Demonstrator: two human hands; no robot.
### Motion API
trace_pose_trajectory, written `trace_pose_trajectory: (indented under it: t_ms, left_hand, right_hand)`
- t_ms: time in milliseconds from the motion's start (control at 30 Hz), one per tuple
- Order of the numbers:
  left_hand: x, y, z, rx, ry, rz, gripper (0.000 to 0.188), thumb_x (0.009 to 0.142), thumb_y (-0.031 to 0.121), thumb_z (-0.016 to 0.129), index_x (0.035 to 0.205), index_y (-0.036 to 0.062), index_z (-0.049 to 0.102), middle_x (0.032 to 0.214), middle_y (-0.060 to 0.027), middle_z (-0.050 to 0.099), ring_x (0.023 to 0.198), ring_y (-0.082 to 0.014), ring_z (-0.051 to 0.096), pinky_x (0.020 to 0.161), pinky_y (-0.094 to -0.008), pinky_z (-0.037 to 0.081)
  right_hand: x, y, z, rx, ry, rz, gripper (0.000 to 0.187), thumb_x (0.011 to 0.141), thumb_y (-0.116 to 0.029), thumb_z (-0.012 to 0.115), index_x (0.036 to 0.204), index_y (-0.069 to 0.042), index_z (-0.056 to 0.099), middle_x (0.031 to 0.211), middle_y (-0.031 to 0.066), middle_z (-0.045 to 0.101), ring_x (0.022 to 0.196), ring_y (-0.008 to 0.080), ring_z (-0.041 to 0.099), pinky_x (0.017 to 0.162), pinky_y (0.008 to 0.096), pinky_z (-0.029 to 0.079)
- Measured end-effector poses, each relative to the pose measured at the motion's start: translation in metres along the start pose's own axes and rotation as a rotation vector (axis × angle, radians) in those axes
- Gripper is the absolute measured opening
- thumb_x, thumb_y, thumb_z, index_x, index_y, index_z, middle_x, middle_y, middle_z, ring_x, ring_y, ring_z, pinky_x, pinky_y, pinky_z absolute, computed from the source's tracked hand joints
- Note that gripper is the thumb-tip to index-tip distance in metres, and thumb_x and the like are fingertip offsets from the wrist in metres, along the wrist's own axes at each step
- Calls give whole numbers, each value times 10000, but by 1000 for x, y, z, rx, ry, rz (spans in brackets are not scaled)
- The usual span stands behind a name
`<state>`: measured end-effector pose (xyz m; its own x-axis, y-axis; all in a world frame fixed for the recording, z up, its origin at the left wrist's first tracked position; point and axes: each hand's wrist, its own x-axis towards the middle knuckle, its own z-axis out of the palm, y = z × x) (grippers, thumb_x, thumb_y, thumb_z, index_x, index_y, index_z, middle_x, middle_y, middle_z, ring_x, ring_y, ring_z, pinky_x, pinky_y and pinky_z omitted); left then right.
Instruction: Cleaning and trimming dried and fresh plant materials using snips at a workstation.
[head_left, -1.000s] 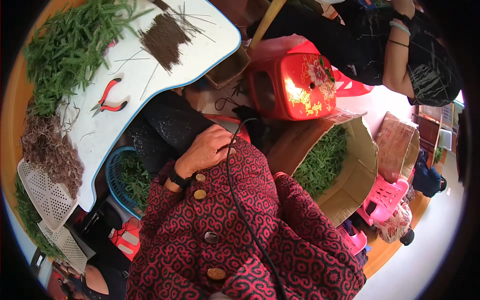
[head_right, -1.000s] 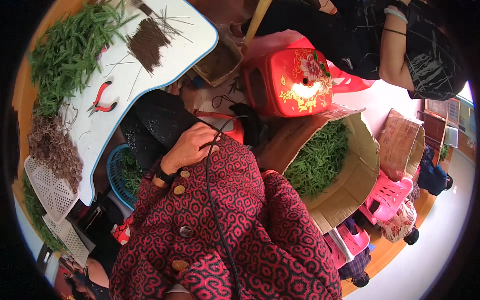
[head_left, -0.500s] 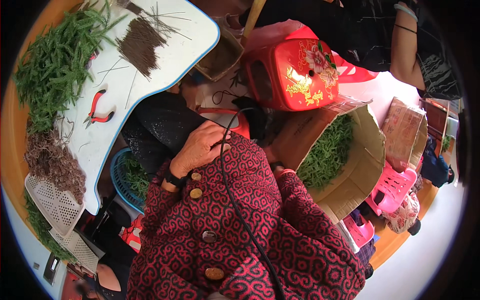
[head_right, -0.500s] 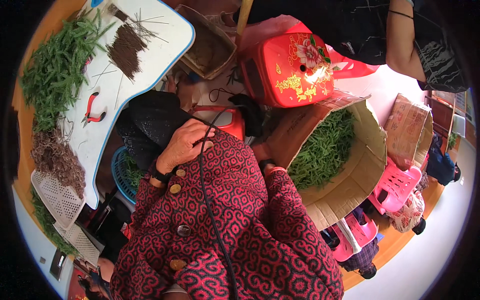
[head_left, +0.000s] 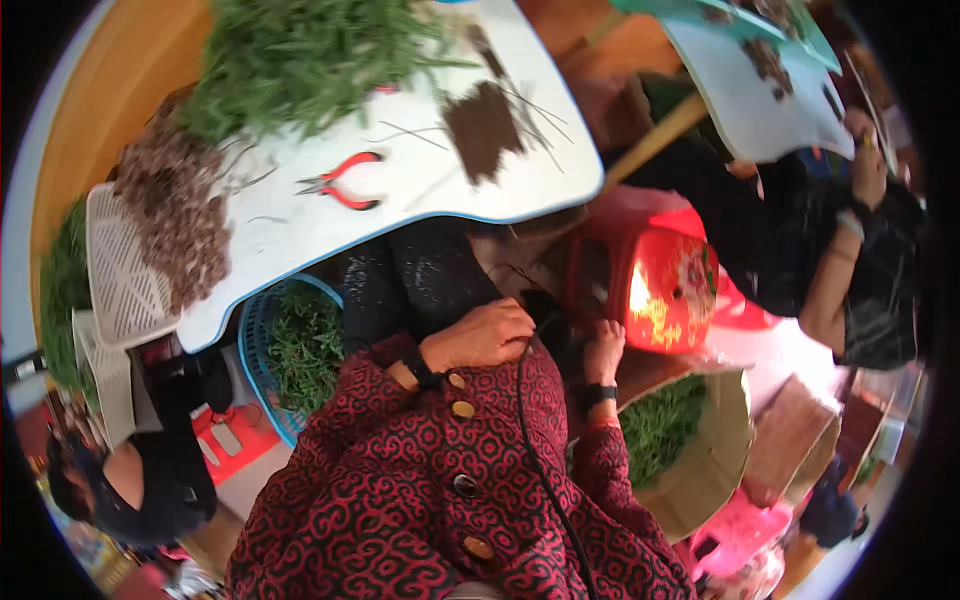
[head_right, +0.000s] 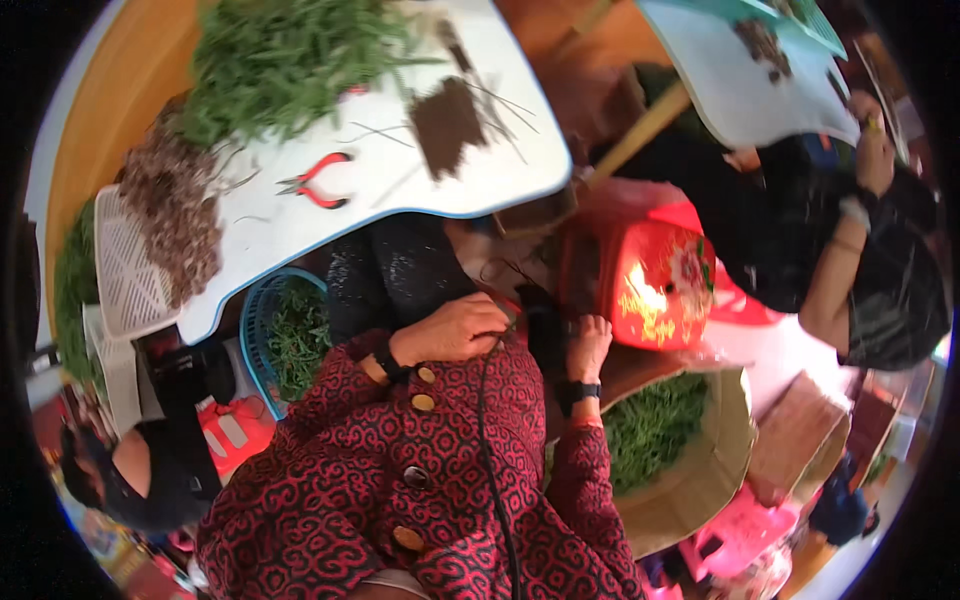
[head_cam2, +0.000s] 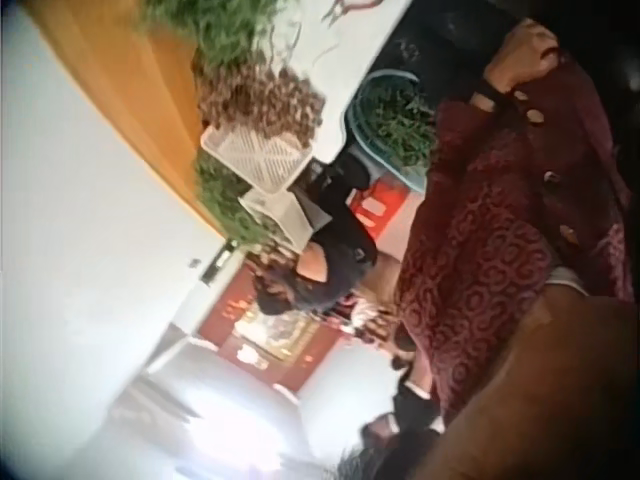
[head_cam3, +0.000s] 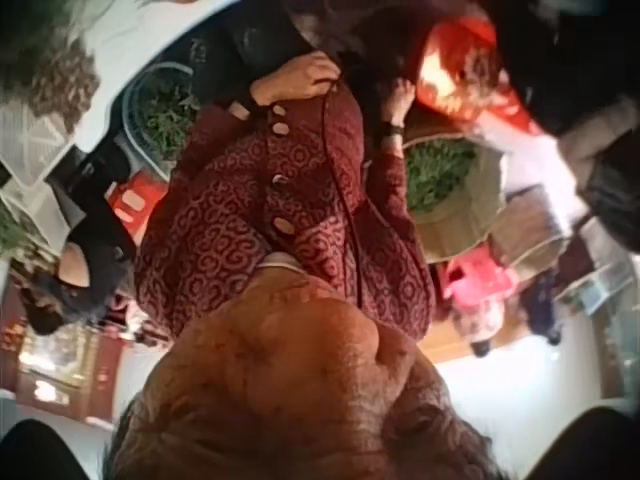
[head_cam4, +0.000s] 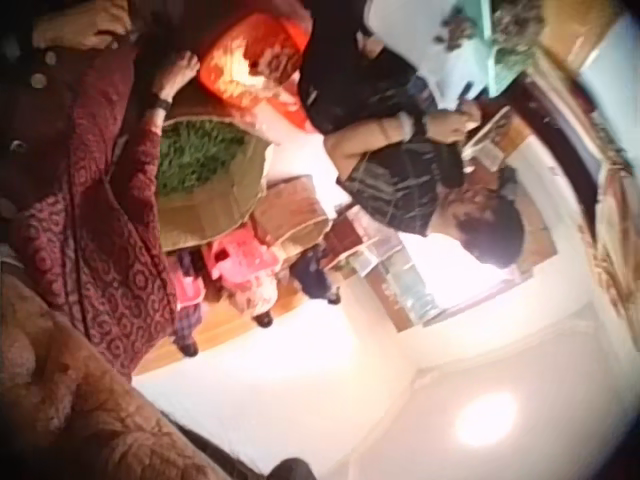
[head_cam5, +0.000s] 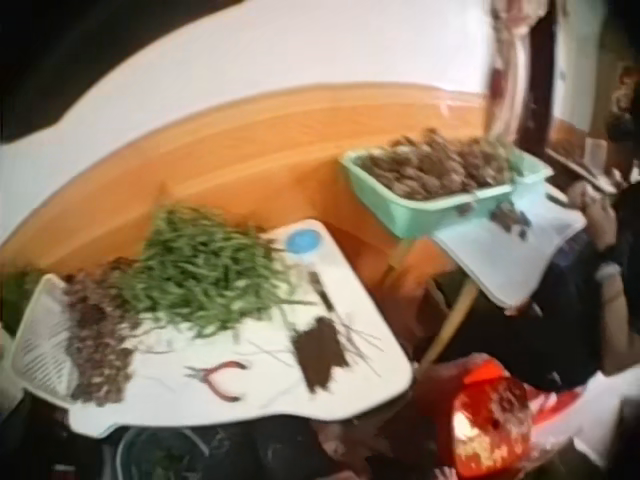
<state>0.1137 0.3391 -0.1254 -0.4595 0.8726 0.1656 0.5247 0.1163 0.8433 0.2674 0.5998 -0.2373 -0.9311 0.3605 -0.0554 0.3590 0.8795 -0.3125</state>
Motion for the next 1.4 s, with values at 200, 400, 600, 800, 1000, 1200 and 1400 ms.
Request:
trace_pose_trajectory:
  t_ms: [200, 400, 600, 800, 1000, 1200, 1400]
  left_hand:
    - [-20, -1, -17, 36, 199, -87, 198, 844, 113, 669, 1021, 25, 672, 1028, -105, 667, 974, -312, 628, 864, -397, 527]
    - [-41, 8, -39, -10, 427, -218, 191, 874, 131, 644, 1031, 25, 671, 1013, -127, 658, 959, -327, 634, 840, -414, 525]
    - [-70, 21, -81, -69, 730, -259, 180, 864, 68, 678, 1036, 15, 686, 955, -138, 671, 833, -298, 667, 735, -353, 550]
    - [-114, 26, -122, -31, 1041, -265, 165, 849, 8, 690, 1013, -4, 691, 879, -116, 686, 792, -237, 683, 684, -313, 537]
    - [-163, 27, -158, 37, 1343, -408, 136, 862, -17, 681, 997, -5, 691, 841, -96, 676, 703, -145, 630, 641, -259, 493]
    - [-185, 23, -156, -35, 1354, -490, 128, 903, 5, 655, 1024, -19, 693, 859, -65, 688, 744, -100, 626, 678, -235, 490]
    - [-181, 23, -144, -27, 1355, -485, 112, 890, 4, 674, 999, -11, 696, 802, -62, 657, 657, -97, 573, 617, -233, 461]
  right_hand:
    - [50, -24, -33, 76, 20, -222, 247, 733, 49, 533, 948, -38, 619, 954, 165, 599, 933, 392, 559, 806, 491, 476]
    - [76, -89, -82, 137, -4, -363, 249, 785, 27, 557, 1016, -17, 639, 985, 174, 630, 942, 388, 604, 793, 480, 511]
    - [94, -183, -137, 292, 66, -466, 144, 890, 4, 598, 1021, 12, 659, 919, 162, 662, 820, 277, 665, 708, 356, 534]
    - [107, -292, -156, 353, 107, -671, 146, 887, 36, 615, 1021, 10, 667, 890, 146, 650, 722, 229, 656, 640, 324, 527]
    - [122, -366, -142, 418, 59, -745, 116, 874, 20, 651, 987, 11, 673, 868, 153, 639, 653, 244, 640, 596, 331, 507]
    - [150, -368, -132, 346, 172, -650, 93, 861, -15, 653, 949, -37, 669, 868, 156, 617, 742, 369, 633, 635, 415, 509]
    - [184, -335, -129, 128, 297, -525, 89, 838, -69, 677, 909, -16, 669, 823, 156, 614, 769, 344, 623, 674, 426, 500]
